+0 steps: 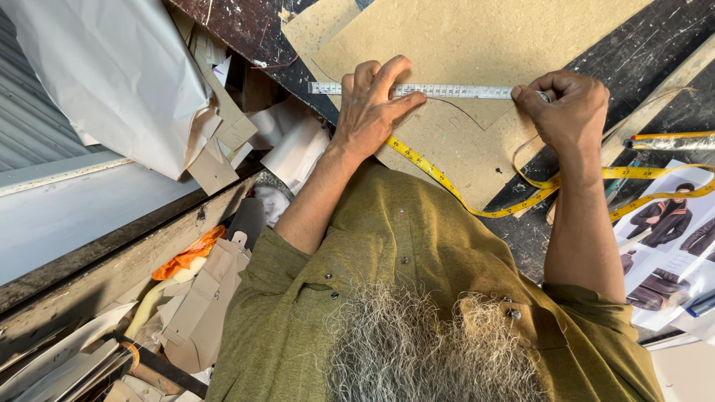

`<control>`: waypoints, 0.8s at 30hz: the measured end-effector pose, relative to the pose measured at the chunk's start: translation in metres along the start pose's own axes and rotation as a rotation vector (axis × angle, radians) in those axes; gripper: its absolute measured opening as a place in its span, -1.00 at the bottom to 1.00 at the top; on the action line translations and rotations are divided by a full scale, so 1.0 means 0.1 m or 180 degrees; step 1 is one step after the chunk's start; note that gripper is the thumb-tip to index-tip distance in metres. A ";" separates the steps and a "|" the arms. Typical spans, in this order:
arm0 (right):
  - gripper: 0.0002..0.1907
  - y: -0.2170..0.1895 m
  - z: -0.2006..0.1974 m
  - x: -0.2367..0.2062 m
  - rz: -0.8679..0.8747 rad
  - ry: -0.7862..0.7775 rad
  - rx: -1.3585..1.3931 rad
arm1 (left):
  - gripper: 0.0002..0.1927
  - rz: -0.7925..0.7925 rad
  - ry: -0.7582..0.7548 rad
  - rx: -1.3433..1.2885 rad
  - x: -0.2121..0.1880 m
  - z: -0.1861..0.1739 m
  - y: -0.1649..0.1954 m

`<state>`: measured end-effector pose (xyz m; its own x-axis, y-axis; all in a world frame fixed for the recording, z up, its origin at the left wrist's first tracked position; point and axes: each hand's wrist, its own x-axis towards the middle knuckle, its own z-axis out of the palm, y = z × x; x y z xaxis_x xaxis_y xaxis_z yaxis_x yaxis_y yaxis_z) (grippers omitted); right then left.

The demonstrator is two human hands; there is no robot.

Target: The person arranges cardboard pattern pieces on a cluttered work table, traces along a pattern edge with a marking tool, and measures and marks lines on the pattern pieces with a measuring tape and chalk, referencing printed jacket photos beside the table.

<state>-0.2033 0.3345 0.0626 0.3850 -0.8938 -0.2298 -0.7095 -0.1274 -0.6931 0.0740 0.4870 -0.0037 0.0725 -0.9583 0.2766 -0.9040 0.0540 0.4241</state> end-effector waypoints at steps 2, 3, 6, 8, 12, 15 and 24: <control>-0.81 0.01 0.00 0.00 -0.0001 0.0017 0.0028 | -0.83 0.0005 0.0002 0.0075 0.02 -0.03 0.05; -0.81 0.02 0.00 0.00 -0.0017 0.0036 0.0054 | -0.82 0.0016 -0.0030 0.0074 0.03 -0.05 0.08; -0.81 0.05 0.02 -0.04 0.0155 0.0039 0.0017 | -0.77 0.0018 -0.0219 0.0224 0.09 -0.09 0.19; -0.80 0.07 0.04 -0.09 0.0129 0.0113 -0.0108 | -0.73 0.0046 -0.0250 0.0362 0.16 -0.08 0.25; -0.80 0.09 0.10 -0.25 -0.0214 0.0333 -0.0307 | -0.56 0.0036 -0.0107 0.0518 0.30 0.04 0.39; -0.79 0.09 0.14 -0.28 -0.0165 0.0320 -0.0402 | -0.49 -0.0026 -0.0034 0.0724 0.36 0.11 0.45; -0.79 0.00 0.05 -0.34 0.0006 0.0232 -0.0231 | -0.61 -0.0419 -0.0503 0.0610 0.64 0.03 0.61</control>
<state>-0.2134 0.3664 0.0673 0.3415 -0.9227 -0.1791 -0.7521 -0.1540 -0.6408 0.0226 0.4281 0.0370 0.1415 -0.9862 0.0856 -0.9555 -0.1134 0.2723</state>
